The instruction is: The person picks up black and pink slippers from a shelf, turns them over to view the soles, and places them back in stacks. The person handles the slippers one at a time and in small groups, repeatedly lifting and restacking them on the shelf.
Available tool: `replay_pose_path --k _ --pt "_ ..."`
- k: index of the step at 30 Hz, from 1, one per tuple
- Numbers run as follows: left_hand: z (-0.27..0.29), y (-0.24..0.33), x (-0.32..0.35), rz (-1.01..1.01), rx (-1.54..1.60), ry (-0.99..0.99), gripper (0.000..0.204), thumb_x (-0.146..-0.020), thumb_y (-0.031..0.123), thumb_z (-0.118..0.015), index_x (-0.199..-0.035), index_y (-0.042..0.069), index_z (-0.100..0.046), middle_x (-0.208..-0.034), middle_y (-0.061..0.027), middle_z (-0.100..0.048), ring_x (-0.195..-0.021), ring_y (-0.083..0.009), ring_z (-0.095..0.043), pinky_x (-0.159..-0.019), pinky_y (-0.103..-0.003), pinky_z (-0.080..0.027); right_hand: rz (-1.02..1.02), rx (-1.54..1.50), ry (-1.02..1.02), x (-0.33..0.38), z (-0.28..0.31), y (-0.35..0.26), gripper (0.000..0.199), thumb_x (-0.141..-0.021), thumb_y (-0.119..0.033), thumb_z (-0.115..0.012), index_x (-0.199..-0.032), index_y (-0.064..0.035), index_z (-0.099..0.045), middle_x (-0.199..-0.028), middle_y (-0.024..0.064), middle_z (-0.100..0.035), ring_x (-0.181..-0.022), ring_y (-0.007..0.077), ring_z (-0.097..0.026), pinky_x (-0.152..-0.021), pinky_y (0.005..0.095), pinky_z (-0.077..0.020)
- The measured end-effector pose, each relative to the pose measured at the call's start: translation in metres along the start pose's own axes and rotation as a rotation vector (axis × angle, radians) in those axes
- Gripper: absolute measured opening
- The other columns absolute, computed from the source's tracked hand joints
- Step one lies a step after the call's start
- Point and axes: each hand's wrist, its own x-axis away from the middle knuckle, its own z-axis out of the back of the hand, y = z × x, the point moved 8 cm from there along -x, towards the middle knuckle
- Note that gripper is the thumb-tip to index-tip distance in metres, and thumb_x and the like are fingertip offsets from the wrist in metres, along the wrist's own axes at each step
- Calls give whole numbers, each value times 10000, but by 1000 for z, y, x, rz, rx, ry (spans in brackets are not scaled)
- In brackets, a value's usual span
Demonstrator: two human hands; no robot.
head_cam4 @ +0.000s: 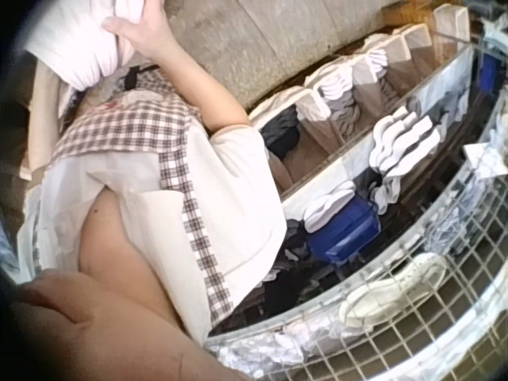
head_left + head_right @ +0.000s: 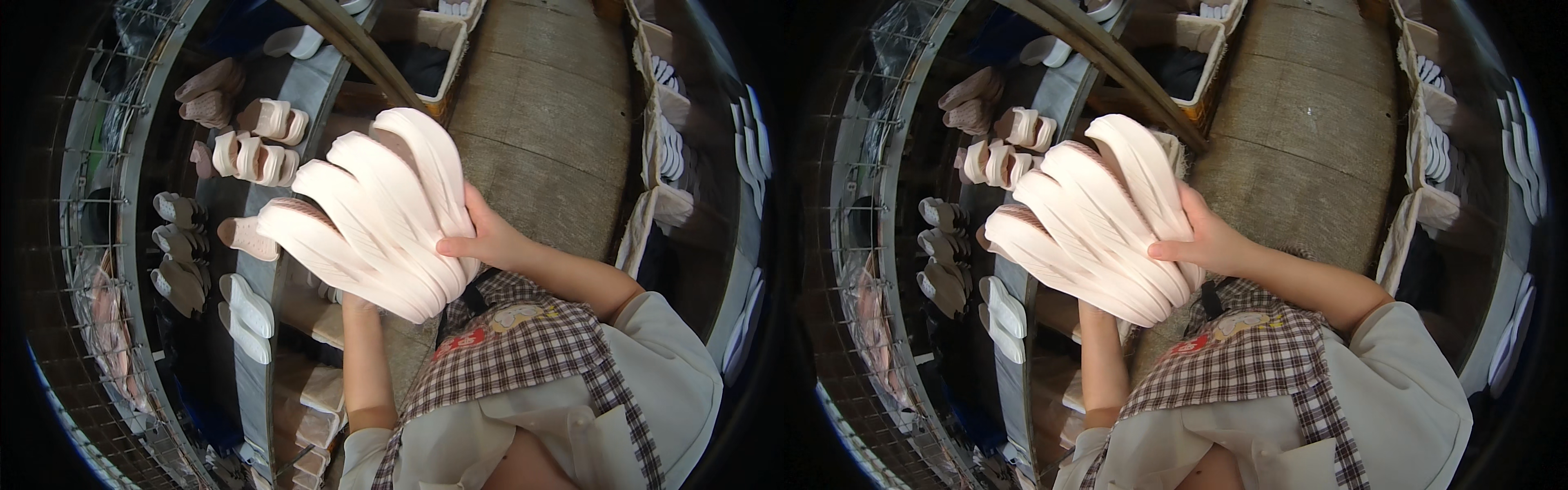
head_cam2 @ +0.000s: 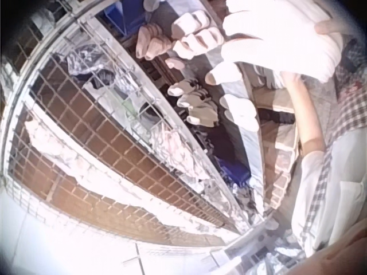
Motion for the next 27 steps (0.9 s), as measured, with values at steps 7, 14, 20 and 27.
replay_pose_path --k 7,14,20,27 --pt "9 4 13 -38 -263 -29 519 -841 176 -655 -1283 1 -446 -1256 -125 -516 -1114 -241 -530 -918 -381 -460 -11 16 -65 -5 8 7 1002 -737 -249 -767 -1443 -15 -95 -1406 151 -301 -1316 243 -298 -1078 393 -274" --pt "11 8 23 -75 -391 -21 502 -834 164 -663 -1266 1 -466 -1240 -120 -529 -1103 -233 -535 -912 -373 -460 -9 -62 -157 -13 15 11 987 -742 -239 -757 -1438 -26 -91 -1419 155 -277 -1325 253 -290 -1086 402 -270" --pt "16 12 21 -152 -434 14 445 -819 143 -669 -1213 17 -505 -1175 -104 -553 -1015 -205 -545 -848 -335 -470 -54 -86 -178 -17 19 13 995 -734 -236 -762 -1436 -26 -87 -1427 163 -260 -1336 265 -273 -1092 408 -254" --pt "17 7 14 -206 -494 60 451 -831 187 -658 -1219 26 -493 -1158 -107 -540 -966 -206 -538 -804 -326 -479 37 239 -118 -25 31 2 1018 -711 -215 -772 -1440 -27 -88 -1433 177 -263 -1353 271 -239 -1106 419 -203"
